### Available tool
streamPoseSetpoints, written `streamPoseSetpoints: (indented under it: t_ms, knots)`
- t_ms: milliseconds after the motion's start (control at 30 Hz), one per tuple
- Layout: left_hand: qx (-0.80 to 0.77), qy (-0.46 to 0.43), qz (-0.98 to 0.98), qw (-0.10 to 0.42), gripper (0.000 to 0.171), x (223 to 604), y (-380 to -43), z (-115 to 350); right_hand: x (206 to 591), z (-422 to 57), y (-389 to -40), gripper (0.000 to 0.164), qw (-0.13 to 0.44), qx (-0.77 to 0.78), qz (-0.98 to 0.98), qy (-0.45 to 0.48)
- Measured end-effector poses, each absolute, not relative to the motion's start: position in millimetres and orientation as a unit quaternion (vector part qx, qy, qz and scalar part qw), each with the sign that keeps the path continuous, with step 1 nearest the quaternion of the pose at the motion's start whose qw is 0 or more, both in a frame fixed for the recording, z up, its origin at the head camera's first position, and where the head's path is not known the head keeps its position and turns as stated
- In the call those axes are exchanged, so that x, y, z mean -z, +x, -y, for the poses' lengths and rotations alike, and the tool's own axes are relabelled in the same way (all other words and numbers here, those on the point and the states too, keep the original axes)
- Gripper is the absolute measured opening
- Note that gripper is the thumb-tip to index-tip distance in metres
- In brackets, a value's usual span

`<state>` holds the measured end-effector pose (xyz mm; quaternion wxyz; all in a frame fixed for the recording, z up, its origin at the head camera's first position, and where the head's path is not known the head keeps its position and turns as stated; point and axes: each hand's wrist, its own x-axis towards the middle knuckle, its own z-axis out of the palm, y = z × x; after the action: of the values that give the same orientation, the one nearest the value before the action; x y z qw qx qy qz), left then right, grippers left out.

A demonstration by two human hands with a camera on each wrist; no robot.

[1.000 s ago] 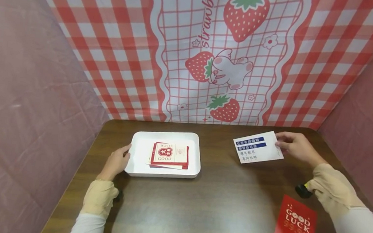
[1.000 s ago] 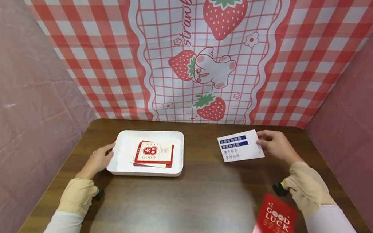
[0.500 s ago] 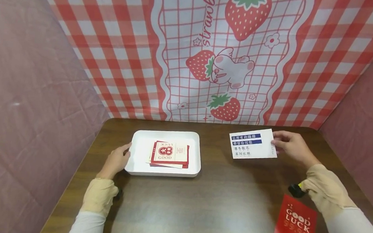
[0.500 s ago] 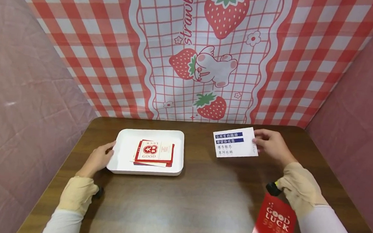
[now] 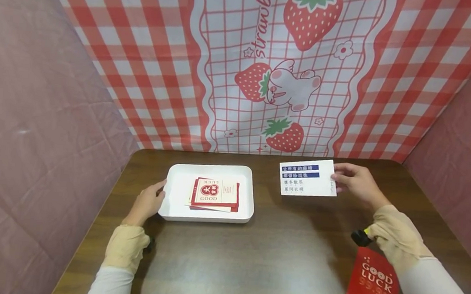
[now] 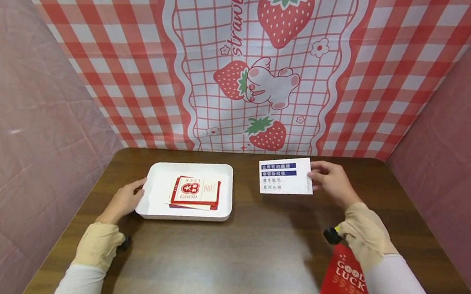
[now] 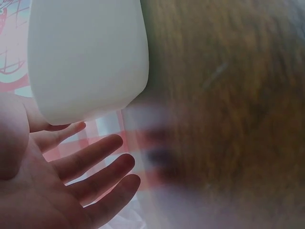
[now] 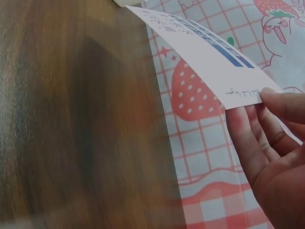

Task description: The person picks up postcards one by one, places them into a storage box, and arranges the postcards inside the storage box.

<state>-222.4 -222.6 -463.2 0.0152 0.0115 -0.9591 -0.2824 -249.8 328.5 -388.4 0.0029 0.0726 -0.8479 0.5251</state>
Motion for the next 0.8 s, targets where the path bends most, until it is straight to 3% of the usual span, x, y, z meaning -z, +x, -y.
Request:
streamPoseSetpoints:
  t_ms: [800]
  knots:
    - [0.275,-0.002,0.961,0.014,0.046,461.1,-221.0,220.8,400.5,-290.3,-252.2,0.04,-0.026,-0.631,0.773,0.056]
